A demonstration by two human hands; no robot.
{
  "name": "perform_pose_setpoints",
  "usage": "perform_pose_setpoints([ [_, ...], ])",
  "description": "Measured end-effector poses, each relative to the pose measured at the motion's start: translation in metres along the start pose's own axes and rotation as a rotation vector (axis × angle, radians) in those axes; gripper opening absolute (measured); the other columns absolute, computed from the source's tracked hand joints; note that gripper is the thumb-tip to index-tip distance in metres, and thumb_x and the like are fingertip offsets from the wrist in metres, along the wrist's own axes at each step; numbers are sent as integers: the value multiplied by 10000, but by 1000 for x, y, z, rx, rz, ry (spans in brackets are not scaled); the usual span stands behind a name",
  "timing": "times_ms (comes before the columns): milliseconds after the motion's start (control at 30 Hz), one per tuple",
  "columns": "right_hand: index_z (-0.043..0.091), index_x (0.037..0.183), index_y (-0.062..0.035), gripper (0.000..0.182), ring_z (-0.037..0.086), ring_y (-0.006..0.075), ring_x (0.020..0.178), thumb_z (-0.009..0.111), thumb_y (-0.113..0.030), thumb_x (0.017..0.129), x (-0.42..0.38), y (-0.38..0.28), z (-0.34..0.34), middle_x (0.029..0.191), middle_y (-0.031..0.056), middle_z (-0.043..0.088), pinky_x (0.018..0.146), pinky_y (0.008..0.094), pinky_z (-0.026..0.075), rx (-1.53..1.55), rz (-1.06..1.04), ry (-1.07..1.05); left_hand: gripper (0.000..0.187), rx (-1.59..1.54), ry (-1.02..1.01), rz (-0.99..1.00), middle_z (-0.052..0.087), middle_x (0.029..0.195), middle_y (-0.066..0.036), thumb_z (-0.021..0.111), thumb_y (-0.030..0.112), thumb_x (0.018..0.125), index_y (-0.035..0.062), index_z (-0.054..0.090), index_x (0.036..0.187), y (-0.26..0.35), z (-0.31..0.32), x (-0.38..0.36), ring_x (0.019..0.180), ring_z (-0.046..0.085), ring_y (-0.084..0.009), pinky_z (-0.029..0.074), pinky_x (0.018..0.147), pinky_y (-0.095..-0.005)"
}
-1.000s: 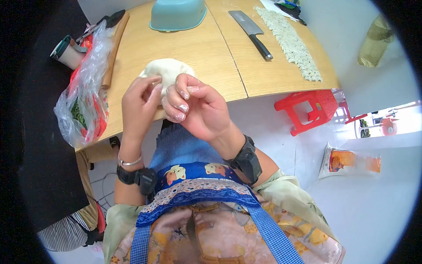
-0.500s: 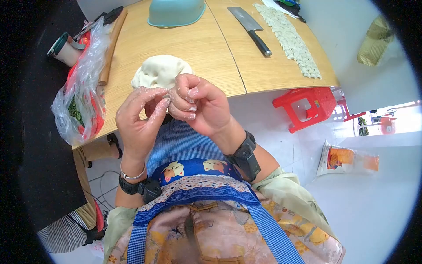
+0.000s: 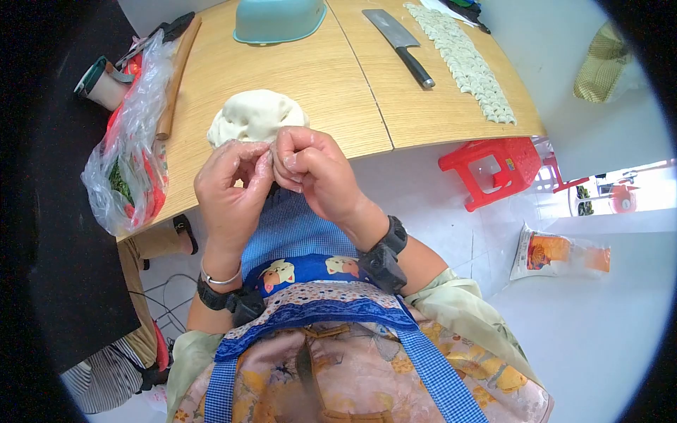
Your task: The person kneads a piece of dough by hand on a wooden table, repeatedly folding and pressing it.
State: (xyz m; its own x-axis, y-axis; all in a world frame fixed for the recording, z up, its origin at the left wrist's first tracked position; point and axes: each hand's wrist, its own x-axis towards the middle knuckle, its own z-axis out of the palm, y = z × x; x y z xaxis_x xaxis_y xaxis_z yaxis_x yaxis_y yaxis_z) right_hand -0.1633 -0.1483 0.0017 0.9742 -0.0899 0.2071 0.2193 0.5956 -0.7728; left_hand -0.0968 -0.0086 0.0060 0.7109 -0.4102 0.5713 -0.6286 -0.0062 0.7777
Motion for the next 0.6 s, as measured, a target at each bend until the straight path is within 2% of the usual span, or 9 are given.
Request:
perform_pose_setpoints([
  [300, 441, 741, -87, 133, 393, 99, 631, 503, -61, 856, 7, 4, 3, 699, 2, 447, 585, 243, 338, 85, 12, 68, 92, 92, 49, 65, 623, 749, -80, 710, -35, 809, 9, 676, 882, -13, 2, 9, 565, 581, -162, 454, 514, -289],
  [367, 492, 822, -48, 190, 453, 128, 685, 556, -189, 933, 16, -2, -5, 721, 25, 479, 646, 264, 400, -156, -88, 57, 89, 235, 166, 146, 623, 761, -80, 685, -23, 819, 14, 670, 899, -25, -2, 18, 564, 579, -187, 458, 522, -305],
  [400, 492, 822, -48, 190, 453, 128, 685, 556, -189, 933, 21, -10, -8, 721, 25, 479, 646, 264, 400, -155, -92, 56, 83, 302, 162, 43, 653, 818, -90, 688, 26, 839, 16, 672, 920, -28, -9, 23, 672, 620, -241, 497, 627, -352],
  [433, 530, 897, -20, 187, 520, 184, 785, 581, -196, 932, 26, -20, -10, 806, 72, 542, 727, 301, 440, -654, -149, 104, 83, 304, 160, 46, 653, 818, -90, 688, 26, 839, 16, 672, 920, -35, -16, 28, 672, 620, -241, 497, 627, -352],
  [467, 568, 971, 8, 219, 586, 241, 884, 605, -204, 932, 30, -26, -12, 891, 120, 606, 807, 338, 480, -1152, -206, 153, 89, 408, 125, 153, 675, 858, -100, 692, 66, 868, 5, 685, 932, -43, -24, 36, 756, 640, -255, 502, 700, -359],
  [500, 568, 971, 8, 219, 586, 241, 884, 605, -204, 932, 32, -28, -17, 891, 120, 606, 807, 338, 480, -1150, -213, 156, 121, 511, 89, 262, 698, 897, -109, 696, 106, 896, -6, 698, 943, -47, -31, 43, 841, 660, -269, 506, 772, -366],
  [533, 570, 1079, 33, 309, 581, 296, 973, 638, -216, 907, 33, -26, -23, 1015, 180, 609, 835, 389, 493, -1449, -407, 48, 222, 500, -33, 180, 681, 1072, -166, 693, 149, 890, 24, 696, 1074, -47, -37, 41, 1048, 611, -350, 482, 904, -450],
  [567, 573, 1186, 58, 428, 577, 352, 1061, 670, -227, 883, 34, -23, -28, 1138, 240, 613, 862, 440, 507, -1741, -607, -71, 222, 502, -32, 183, 681, 1072, -166, 693, 149, 890, 24, 696, 1074, -48, -37, 38, 1048, 611, -350, 482, 904, -450],
  [600, 573, 1186, 58, 428, 577, 352, 1061, 670, -227, 883, 31, -16, -30, 1139, 240, 613, 862, 440, 507, -1739, -607, -71, 314, 543, -77, 205, 644, 1161, -195, 684, 168, 904, 42, 658, 1191, -50, -35, 32, 1108, 589, -376, 483, 931, -461],
])
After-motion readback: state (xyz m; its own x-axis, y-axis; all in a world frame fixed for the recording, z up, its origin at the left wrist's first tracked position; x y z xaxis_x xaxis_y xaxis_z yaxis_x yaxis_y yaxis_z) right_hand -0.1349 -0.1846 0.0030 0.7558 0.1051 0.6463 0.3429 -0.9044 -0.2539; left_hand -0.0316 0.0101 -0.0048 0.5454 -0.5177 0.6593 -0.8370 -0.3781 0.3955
